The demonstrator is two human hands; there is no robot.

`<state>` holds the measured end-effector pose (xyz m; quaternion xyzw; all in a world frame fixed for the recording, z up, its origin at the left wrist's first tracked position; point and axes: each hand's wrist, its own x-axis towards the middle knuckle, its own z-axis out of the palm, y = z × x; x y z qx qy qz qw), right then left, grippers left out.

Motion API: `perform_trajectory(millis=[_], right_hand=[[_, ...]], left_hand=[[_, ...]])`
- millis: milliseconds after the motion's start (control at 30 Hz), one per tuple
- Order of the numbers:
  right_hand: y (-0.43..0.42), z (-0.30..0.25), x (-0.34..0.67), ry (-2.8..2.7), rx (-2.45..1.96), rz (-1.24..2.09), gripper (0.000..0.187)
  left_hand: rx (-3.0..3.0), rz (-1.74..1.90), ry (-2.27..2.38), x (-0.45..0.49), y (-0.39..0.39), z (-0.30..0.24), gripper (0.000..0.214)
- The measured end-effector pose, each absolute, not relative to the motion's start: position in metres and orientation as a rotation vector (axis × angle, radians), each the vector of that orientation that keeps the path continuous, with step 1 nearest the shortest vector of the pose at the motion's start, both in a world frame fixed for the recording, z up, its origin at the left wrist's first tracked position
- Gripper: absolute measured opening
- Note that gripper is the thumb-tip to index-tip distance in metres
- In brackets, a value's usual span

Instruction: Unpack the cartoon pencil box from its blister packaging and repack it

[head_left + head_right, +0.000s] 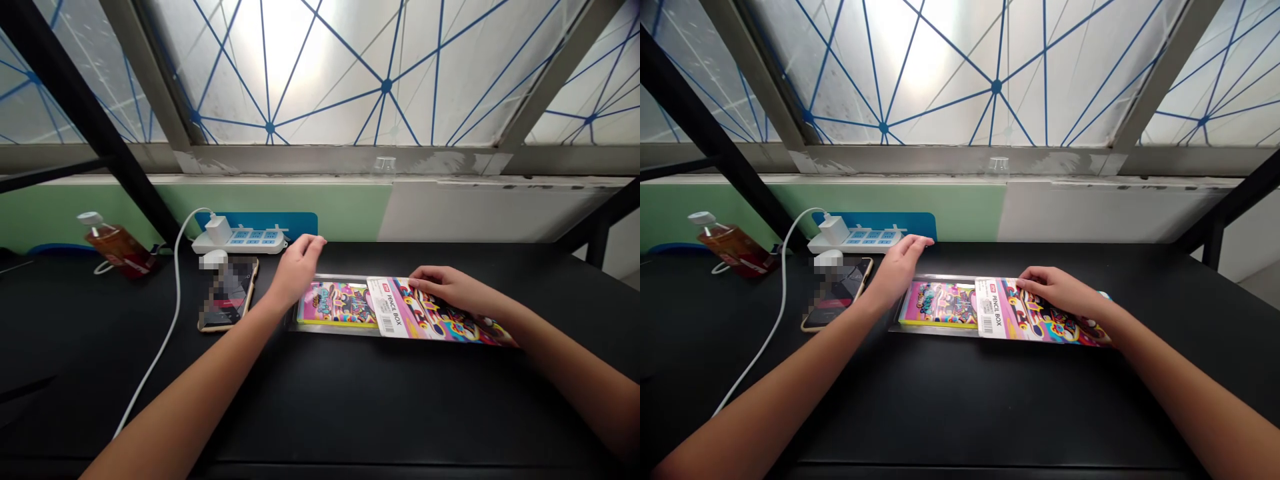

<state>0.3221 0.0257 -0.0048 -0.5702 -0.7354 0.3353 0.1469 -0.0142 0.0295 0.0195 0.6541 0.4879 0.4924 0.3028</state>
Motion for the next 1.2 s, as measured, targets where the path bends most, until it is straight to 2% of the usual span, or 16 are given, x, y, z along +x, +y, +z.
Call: perform_trajectory(millis=[167,367,667,800,900,1067,1200], right_hand=[[0.029,0.005,0.343,-2.198,-1.628,1.095,0.052],[0.029,0.005,0.335,-2.274,-1.630,0.696,0.065],[0.038,0.016,0.276,-2.475,-1.627,0.564,0.082],[0.045,0.026,0.216,-2.630,-1.550,0.527,0.074],[0.047,0.024,0.176,-2.670,-1.467,0.587,0.061],[0.043,0.011,0.178,-2.574,-1.430,0.194,0.059],[0.035,0.005,0.227,-2.439,-1.546,0.361,0.056]], left_hand=[[1.458,1.242,1.271,-0.023,0.031,0.004,0.037],[1.130,1.402,1.167,-0.023,0.018,-0.004,0.049],[1.056,1.459,0.993,-0.029,0.020,0.004,0.063],[1.125,1.411,1.037,-0.029,0.020,0.003,0.065],[1.251,1.373,1.120,-0.031,0.023,0.003,0.063],[1.798,1.100,1.394,-0.038,0.025,0.000,0.040],[2.073,0.900,1.436,-0.039,0.015,-0.001,0.019]])
